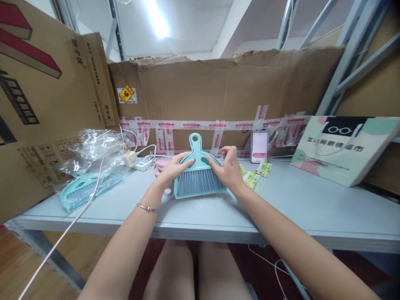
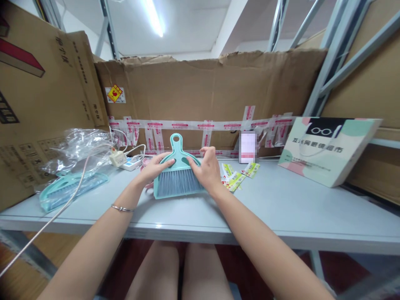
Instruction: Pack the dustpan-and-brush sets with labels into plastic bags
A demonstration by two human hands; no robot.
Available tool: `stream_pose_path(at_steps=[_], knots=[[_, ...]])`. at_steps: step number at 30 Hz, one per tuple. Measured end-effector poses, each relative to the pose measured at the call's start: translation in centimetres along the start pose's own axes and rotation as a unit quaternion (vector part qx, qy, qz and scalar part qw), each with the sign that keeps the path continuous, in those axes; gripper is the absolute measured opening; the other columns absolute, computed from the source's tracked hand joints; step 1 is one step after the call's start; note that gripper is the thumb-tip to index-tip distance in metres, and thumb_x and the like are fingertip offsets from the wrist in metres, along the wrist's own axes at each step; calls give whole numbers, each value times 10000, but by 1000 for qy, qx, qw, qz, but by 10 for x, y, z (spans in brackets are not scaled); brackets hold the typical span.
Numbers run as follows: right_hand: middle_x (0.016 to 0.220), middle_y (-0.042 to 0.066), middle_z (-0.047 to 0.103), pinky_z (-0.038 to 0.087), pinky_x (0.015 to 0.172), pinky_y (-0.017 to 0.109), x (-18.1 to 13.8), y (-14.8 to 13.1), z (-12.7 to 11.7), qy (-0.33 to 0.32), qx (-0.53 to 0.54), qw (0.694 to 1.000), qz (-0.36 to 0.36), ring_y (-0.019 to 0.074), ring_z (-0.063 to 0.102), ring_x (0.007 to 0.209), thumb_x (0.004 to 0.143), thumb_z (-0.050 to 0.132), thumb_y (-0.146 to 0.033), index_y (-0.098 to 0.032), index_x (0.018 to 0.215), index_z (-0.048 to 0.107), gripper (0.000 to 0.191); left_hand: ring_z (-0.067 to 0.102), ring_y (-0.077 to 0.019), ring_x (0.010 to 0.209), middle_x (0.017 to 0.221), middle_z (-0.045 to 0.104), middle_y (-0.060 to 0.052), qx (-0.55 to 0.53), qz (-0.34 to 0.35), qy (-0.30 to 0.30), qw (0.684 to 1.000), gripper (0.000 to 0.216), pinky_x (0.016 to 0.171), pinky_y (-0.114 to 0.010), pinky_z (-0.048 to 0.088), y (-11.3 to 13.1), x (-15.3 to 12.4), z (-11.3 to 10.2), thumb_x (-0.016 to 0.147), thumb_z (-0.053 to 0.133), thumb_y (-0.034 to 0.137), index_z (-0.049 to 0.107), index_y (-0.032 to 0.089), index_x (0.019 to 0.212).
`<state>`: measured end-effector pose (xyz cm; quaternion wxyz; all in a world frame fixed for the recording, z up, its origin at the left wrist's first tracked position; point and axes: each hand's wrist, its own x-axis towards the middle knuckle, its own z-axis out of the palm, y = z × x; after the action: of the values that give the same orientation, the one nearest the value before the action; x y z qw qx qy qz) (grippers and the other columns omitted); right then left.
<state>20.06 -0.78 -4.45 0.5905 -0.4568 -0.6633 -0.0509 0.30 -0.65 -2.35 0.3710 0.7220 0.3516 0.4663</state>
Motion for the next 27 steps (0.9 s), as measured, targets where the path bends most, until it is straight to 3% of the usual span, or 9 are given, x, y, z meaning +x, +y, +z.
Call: stream_pose_path(at_steps=[1,3,6,8,15,22,27], knots=[[982,103,557,442,766,339,2,1,0,-16,45,999,10,213,547,865,757,579,-541,-161,1088,443,521,564,-263,1094,1182,643,-72,-3,-1,-7,1000,491,888,-325,441,1,-1,0,757,646,466,627,186,1160],[1021,100,593,451,810,348,5,2,-1,-107,125,986,38,209,570,904,793,532,-528,-166,1150,450,515,561,-256,1087,1172,639,-66,-7,1,-26,1000,483,885,-321,435,2,-2,0,762,641,460,621,196,1166],[1004,61,662,455,826,344,8,0,-4,-261,172,948,59,214,598,935,854,435,-504,-195,1023,591,386,557,-233,1057,1123,635,-48,18,-1,-45,999,421,866,-299,426,5,-4,1,775,627,430,626,203,1129],[974,44,689,457,828,345,8,-2,-4,-297,173,938,49,221,611,923,861,429,-477,-193,947,648,370,558,-214,1006,1058,632,-33,55,-5,-39,998,360,833,-282,423,6,-4,2,770,627,413,638,197,1058],[1060,42,702,439,897,363,0,-7,5,-265,174,948,35,238,616,988,852,474,-401,-196,1020,689,341,526,-144,768,810,576,-1,92,4,-25,995,319,675,-243,388,6,-1,2,781,583,468,596,157,848],[969,46,716,453,848,343,-2,-11,6,-262,147,953,43,227,624,907,839,483,-410,-181,965,704,342,506,-129,705,766,558,0,49,-25,-31,998,329,622,-241,365,5,-1,2,729,633,471,598,155,813],[945,40,713,451,817,320,-2,-11,7,-253,170,951,52,217,618,889,833,481,-436,-179,924,698,348,556,-156,771,833,614,-19,53,-57,-22,997,370,687,-266,408,11,-3,0,710,656,484,621,154,875]])
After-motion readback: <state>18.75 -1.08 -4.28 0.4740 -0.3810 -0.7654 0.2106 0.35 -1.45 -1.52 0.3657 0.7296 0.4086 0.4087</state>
